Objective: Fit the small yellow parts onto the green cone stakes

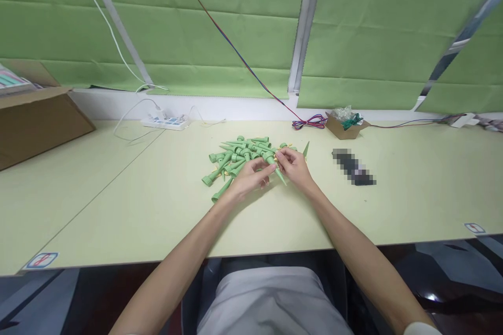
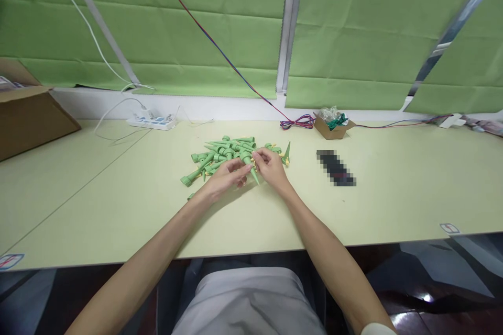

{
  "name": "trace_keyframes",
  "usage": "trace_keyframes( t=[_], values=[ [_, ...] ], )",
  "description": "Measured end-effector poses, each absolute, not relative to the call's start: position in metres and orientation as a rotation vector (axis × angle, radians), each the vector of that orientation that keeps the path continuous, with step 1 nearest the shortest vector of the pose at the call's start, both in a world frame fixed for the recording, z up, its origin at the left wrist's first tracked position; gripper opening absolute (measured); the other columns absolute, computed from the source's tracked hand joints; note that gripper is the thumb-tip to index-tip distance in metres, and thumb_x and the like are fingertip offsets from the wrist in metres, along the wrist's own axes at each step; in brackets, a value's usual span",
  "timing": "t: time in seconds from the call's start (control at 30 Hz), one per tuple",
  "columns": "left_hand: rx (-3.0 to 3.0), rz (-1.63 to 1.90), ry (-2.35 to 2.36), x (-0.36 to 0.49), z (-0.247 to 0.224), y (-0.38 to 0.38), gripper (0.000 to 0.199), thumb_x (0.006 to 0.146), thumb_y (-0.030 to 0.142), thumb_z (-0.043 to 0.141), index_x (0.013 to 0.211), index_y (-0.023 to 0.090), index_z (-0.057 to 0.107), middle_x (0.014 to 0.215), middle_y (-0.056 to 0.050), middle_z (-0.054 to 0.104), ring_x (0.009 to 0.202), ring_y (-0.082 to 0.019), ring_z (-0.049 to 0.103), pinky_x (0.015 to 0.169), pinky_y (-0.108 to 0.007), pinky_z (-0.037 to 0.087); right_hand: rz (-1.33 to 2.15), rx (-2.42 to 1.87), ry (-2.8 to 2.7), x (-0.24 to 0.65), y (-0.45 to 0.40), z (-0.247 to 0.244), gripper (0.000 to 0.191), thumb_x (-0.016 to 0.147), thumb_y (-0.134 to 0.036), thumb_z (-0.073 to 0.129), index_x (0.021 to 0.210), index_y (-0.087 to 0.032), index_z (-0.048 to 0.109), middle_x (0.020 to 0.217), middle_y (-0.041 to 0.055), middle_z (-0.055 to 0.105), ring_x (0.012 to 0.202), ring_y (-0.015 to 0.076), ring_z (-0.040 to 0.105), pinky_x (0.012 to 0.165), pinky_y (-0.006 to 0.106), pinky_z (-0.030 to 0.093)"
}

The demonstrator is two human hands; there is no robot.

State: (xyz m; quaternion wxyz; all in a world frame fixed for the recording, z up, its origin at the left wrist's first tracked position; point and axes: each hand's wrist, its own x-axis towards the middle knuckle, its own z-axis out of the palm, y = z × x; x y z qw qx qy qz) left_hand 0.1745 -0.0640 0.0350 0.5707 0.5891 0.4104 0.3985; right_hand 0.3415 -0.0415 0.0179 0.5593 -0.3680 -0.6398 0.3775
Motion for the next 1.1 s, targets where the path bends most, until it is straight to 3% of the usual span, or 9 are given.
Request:
trace_keyframes(
  t=[0.1,0.27,0.53,0.67,0.87,1.1],
  values=[
    [1.603,1.005,1.074,0.175,0.031,-0.064,0.038,0.077,0.051,0.076,0.081,0.019,0.057,0.068,0.001,0.058,0.052,-0.01,0.049,0.049,-0.025,0.037,0.917,-0.875,-1.495,0.341,-0.042,0.019,0.049,0.082,-0.067,0.064,0.068,-0.021,0.053,0.051,-0.0037,0.045,0.046,0.0113,0.038,0.046,0.028,0.03],
    [1.855,1.197,1.24,0.176,0.021,-0.058,0.035,0.075,0.039,0.077,0.099,0.017,0.065,0.094,-0.005,0.067,0.063,-0.013,0.056,0.057,-0.027,0.044,0.948,-0.898,-1.497,0.342,-0.042,0.019,0.05,0.082,-0.067,0.064,0.065,-0.022,0.051,0.047,-0.0046,0.044,0.042,0.0102,0.035,0.044,0.028,0.026],
    [2.077,1.301,1.249,0.176,0.021,-0.058,0.021,0.08,0.025,0.068,0.1,0.017,0.07,0.097,-0.005,0.064,0.064,-0.012,0.056,0.064,-0.028,0.046,0.99,-0.906,-1.476,0.341,-0.041,0.018,0.048,0.082,-0.064,0.064,0.064,-0.022,0.05,0.043,-0.0054,0.041,0.039,0.0095,0.031,0.043,0.027,0.023],
    [1.999,1.256,1.299,0.176,0.023,-0.058,0.022,0.081,0.029,0.069,0.099,0.018,0.066,0.098,-0.004,0.065,0.06,-0.011,0.053,0.062,-0.027,0.044,0.967,-0.92,-1.456,0.338,-0.042,0.018,0.048,0.082,-0.065,0.064,0.065,-0.022,0.051,0.045,-0.0046,0.043,0.041,0.0102,0.033,0.044,0.028,0.025],
    [1.588,1.034,1.22,0.175,0.025,-0.058,0.024,0.085,0.036,0.067,0.076,0.017,0.056,0.071,0.0,0.059,0.051,-0.011,0.052,0.051,-0.025,0.041,0.946,-0.875,-1.453,0.337,-0.041,0.016,0.046,0.083,-0.066,0.063,0.072,-0.021,0.055,0.051,-0.0041,0.046,0.044,0.0112,0.039,0.044,0.027,0.029],
    [0.983,0.867,0.9,0.177,0.032,-0.057,0.04,0.096,0.05,0.053,0.084,0.012,0.063,0.078,-0.008,0.064,0.052,-0.012,0.058,0.047,-0.025,0.046,0.932,-0.861,-1.515,0.337,-0.043,0.019,0.044,0.084,-0.063,0.063,0.073,-0.021,0.056,0.054,-0.0037,0.047,0.046,0.0113,0.041,0.046,0.027,0.032]
  ],
)
